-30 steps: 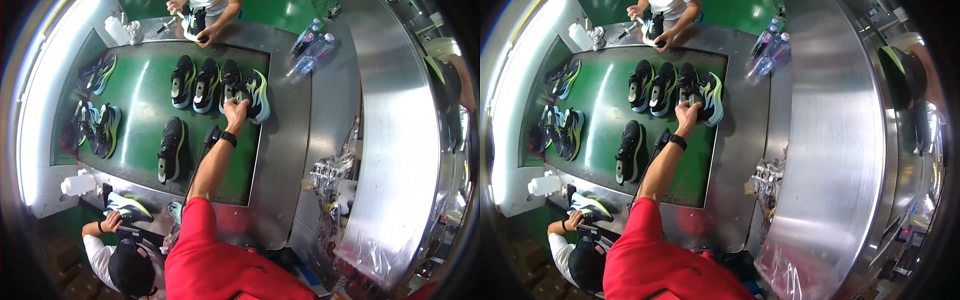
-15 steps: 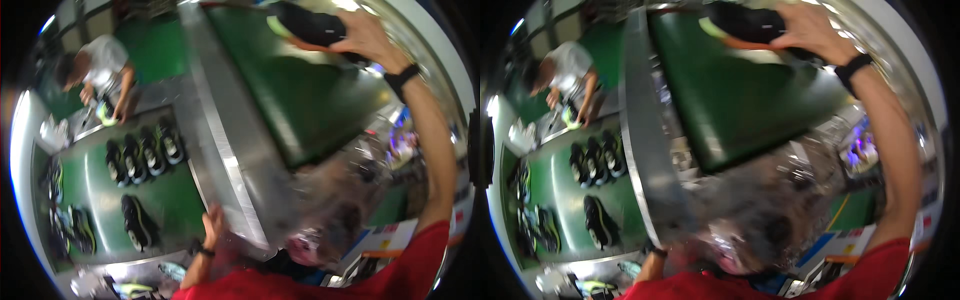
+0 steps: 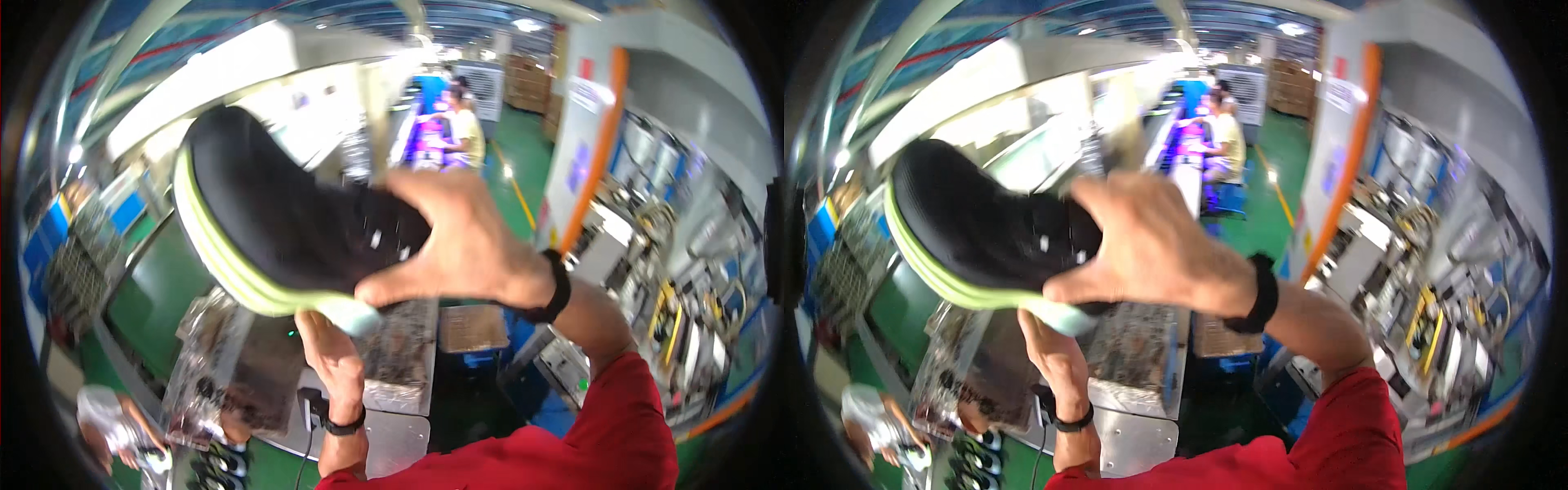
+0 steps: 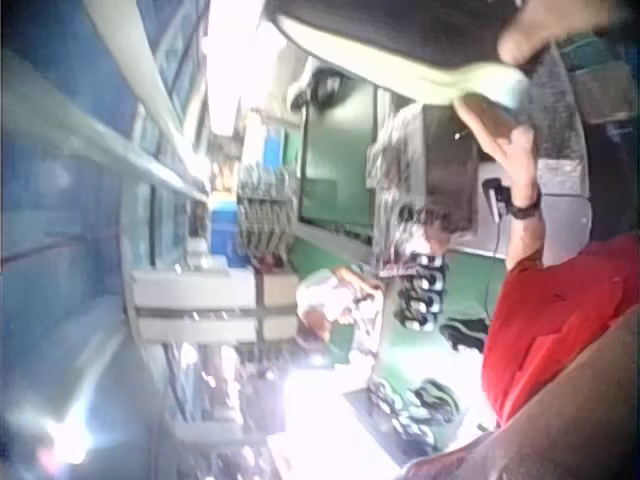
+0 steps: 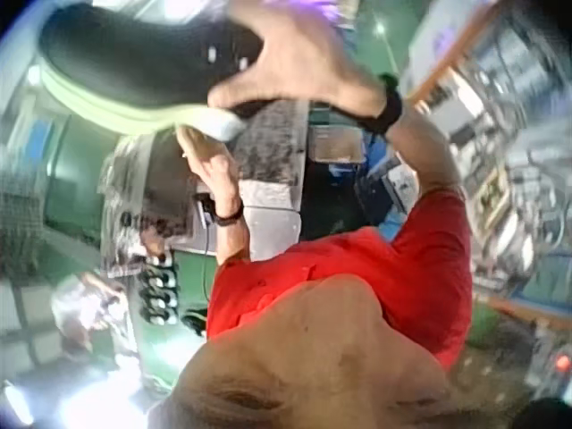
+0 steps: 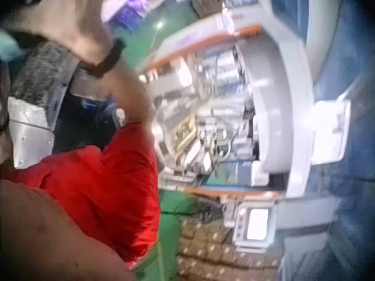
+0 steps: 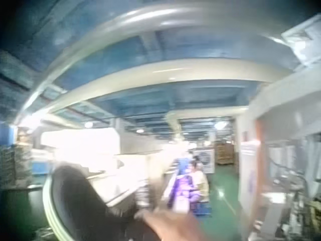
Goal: Operating a hydraulic or mechanical pressing machine to bond shoe soles to uppers in a production line.
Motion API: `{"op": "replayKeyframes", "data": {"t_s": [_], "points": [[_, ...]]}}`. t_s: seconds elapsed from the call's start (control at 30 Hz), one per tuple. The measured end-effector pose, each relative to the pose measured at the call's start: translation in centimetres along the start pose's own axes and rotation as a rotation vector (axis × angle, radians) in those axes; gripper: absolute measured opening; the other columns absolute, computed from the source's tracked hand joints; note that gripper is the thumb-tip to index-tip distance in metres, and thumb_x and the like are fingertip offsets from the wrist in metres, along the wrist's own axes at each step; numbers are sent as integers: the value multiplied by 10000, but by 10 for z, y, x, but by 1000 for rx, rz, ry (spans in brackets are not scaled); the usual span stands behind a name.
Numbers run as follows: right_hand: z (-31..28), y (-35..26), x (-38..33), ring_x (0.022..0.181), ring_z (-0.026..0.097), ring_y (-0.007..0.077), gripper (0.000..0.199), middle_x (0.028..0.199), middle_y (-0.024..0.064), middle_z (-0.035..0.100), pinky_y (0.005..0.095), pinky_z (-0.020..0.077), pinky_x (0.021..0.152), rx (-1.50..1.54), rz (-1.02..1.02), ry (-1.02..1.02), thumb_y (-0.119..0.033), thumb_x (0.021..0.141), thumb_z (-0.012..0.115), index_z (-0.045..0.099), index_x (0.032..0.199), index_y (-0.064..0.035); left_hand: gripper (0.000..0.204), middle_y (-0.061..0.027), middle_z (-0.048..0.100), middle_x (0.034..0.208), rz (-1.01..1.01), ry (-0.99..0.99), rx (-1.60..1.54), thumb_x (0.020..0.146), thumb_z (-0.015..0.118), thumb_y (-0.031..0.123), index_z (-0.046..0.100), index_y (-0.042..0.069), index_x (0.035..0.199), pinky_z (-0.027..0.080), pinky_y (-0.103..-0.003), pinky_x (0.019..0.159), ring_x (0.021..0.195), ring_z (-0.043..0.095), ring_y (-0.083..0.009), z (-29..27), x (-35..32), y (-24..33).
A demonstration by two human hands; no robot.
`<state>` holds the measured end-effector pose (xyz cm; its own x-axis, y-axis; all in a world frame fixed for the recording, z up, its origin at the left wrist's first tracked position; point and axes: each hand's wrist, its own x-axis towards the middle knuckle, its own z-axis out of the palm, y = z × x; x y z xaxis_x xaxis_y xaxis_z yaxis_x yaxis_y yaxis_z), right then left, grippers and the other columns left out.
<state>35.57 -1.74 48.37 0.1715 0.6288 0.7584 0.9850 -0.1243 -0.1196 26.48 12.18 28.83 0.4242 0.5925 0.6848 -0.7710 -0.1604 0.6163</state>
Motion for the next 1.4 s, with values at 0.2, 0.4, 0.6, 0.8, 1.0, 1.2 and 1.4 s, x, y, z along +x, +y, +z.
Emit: {"op": "replayKeyframes", "data": {"t_s": [0.2, 0.4, 0.6, 0.8, 1.0, 1.2, 1.4], "points": [[-109, 46, -181, 798, 674, 263, 697, 876, 144, 692, 350, 504, 725, 204, 575, 40, -315, 666, 829, 512, 1212, -21, 724, -155, 579, 1208, -497, -240, -465, 793, 762, 326, 438, -49, 1321, 477, -382, 944, 1068, 604, -254, 166, -66, -32], [-175, 42, -401, 1061, 563, 145, 772, 1143, 78, 618, 298, 456, 957, 403, 1042, 704, -155, 634, 843, 496, 1311, -28, 354, -74, 624, 1092, -1049, -703, -450, 943, 579, 115, 515, -10, 1268, 498, -310, 807, 944, 611, -165, 321, -188, -39], [-254, 23, -551, 947, 598, 128, 690, 1079, 81, 632, 286, 495, 856, 120, 1258, 1219, -170, 661, 826, 526, 1259, 2, 449, -68, 594, 1177, -1091, -1178, -478, 983, 555, 225, 489, -43, 1336, 439, -260, 885, 1027, 553, -117, 453, -295, -31], [-328, -22, -631, 932, 590, 151, 620, 1080, 61, 593, 271, 483, 863, -151, 1234, 1567, -44, 680, 685, 513, 1274, -2, 583, -90, 645, 1115, -953, -1442, -228, 929, 636, 371, 526, -68, 1296, 499, -290, 871, 1003, 625, -156, 592, -392, -128], [-350, -54, -652, 1098, 540, 233, 628, 1211, 122, 542, 326, 427, 986, -619, 1349, 1628, -100, 714, 726, 507, 1290, 25, 578, -232, 690, 993, -440, -1287, 207, 780, 718, 431, 642, -73, 1053, 500, -424, 821, 934, 664, -368, 703, -485, -234], [-368, -55, -677, 1113, 533, 230, 611, 1211, 116, 551, 335, 411, 1000, -967, 1511, 1578, -102, 716, 709, 513, 1277, 41, 428, -271, 664, 925, -308, -1297, 388, 717, 650, 184, 605, -39, 1080, 502, -491, 793, 881, 634, -450, 743, -528, -249], [-467, 30, -702, 953, 595, 164, 496, 1057, 80, 637, 293, 467, 875, -1133, 1588, 1201, -159, 717, 724, 593, 1155, 33, 192, -91, 658, 752, -1450, -958, -161, 730, 740, 115, 629, -26, 795, 480, -342, 567, 585, 614, -206, 714, -487, -283]]}}
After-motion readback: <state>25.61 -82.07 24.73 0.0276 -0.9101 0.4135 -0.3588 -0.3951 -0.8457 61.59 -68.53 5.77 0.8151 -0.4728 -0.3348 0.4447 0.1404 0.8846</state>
